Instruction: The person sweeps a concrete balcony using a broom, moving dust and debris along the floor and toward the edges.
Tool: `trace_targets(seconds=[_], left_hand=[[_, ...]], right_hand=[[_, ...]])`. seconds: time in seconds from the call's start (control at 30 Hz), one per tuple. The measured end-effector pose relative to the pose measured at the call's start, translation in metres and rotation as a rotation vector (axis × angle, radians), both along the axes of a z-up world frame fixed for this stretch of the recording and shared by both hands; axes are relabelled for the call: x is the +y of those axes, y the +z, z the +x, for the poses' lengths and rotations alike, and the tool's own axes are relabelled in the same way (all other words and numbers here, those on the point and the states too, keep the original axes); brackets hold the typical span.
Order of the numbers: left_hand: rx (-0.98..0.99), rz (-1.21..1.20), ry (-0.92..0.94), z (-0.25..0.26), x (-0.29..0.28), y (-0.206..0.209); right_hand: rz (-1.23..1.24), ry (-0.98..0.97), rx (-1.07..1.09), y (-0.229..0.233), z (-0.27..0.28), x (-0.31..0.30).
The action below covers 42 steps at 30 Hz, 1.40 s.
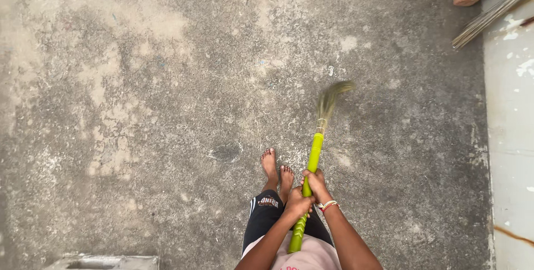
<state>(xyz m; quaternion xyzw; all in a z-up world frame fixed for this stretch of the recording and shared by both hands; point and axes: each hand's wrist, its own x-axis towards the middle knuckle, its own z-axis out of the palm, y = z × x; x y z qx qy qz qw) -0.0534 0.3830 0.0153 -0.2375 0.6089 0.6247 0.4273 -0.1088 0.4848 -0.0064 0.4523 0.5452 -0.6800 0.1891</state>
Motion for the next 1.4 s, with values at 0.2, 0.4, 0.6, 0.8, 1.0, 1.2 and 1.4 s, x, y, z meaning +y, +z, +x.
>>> trace_targets(seconds=[0.2,0.4,0.6,0.8,1.0,1.2,1.4], left_hand=[[0.030,-0.178,0.212,-0.035,-0.045,0.043],[0.064,-0.228,0.299,-0.075,-0.041,0.102],[0.148,-0.153,0.111,-0.081,-0.016,0.106],[0.079,-0.023,-0.262,-0.082,0.011,0.066],[-0.004,-0.124,-0.374,-0.094,0.014,0.042],[-0.014,-0.427,-0.193,-0.076,-0.018,0.070],[-0.019,-0.576,0.069,-0.059,0.040,0.093]], right_hand=[[-0.169,0.304,0.145,-0.016,-0.045,-0.063],[-0.144,0.352,0.152,-0.020,-0.074,-0.072],[-0.085,0.189,0.192,-0.011,-0.068,-0.026],[-0.053,-0.228,0.104,0.005,-0.041,0.032],[-0.147,-0.308,-0.138,-0.009,-0.030,0.034],[-0.263,0.066,-0.200,-0.033,-0.045,-0.030],[-0.368,0.327,-0.036,-0.036,-0.044,-0.006]])
